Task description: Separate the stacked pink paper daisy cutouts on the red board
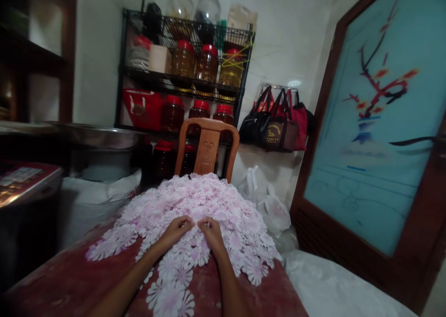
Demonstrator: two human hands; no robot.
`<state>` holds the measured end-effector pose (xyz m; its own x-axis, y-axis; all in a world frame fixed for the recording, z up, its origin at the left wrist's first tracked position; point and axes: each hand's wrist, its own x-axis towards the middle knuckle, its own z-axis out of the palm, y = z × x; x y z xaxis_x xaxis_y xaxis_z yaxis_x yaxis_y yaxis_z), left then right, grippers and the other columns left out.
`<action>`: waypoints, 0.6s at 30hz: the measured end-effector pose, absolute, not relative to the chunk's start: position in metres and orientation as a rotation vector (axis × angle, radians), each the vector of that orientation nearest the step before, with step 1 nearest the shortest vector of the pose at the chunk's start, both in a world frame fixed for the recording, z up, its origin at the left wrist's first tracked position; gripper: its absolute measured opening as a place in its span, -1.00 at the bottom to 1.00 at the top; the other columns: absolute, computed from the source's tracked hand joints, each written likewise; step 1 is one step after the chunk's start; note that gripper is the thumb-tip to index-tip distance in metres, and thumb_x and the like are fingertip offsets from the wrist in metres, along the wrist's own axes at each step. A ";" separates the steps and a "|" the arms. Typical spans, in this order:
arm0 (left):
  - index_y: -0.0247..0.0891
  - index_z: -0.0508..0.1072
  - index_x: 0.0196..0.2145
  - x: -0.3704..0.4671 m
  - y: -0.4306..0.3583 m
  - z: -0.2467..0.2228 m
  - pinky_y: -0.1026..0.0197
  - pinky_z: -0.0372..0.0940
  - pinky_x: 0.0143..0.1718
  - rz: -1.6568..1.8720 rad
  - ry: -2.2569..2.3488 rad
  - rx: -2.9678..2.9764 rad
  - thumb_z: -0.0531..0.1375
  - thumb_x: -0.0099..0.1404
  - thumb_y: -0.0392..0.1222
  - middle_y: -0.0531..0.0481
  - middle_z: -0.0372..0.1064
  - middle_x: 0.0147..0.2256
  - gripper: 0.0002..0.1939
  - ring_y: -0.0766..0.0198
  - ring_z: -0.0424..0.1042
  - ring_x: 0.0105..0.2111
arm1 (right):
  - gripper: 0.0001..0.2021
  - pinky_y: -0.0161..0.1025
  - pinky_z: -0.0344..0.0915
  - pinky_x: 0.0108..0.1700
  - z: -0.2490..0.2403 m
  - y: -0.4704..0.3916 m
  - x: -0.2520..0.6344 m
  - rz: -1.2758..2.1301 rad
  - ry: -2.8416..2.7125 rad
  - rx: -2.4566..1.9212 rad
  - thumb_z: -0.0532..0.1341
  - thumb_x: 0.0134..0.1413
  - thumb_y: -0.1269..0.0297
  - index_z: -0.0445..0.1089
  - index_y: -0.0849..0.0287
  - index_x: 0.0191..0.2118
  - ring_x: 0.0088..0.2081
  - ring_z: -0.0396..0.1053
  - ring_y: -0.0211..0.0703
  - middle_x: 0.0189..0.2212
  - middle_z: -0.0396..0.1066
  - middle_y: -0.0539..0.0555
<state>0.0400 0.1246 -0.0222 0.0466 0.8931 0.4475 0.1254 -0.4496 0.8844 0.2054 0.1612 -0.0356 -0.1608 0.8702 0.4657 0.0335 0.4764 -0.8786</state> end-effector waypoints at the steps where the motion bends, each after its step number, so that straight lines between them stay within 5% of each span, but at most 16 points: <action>1: -0.33 0.44 -0.48 0.040 0.125 -0.023 0.26 0.15 -0.33 1.470 1.038 1.662 0.21 0.05 0.02 0.04 0.30 -0.53 -0.69 0.26 0.27 -0.45 | -0.85 -0.26 0.18 -0.23 -0.036 0.162 0.206 0.901 -1.567 -0.808 0.27 -0.16 0.21 0.46 0.19 -0.53 -0.38 0.30 -0.15 -0.52 0.42 0.02; 18: -0.31 0.42 -0.48 0.039 0.132 -0.029 0.22 0.19 -0.26 1.441 1.059 1.715 0.18 0.07 0.02 -0.01 0.35 -0.48 -0.70 0.20 0.32 -0.39 | -0.82 -0.21 0.22 -0.17 -0.040 0.163 0.206 0.885 -1.559 -0.795 0.29 -0.12 0.18 0.53 0.19 -0.47 -0.31 0.37 -0.06 -0.45 0.50 0.07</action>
<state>0.0390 0.1321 -0.0290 0.0686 0.8873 0.4560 0.1704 -0.4608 0.8710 0.2059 0.1629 -0.0401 -0.1535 0.8621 0.4829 0.0276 0.4922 -0.8700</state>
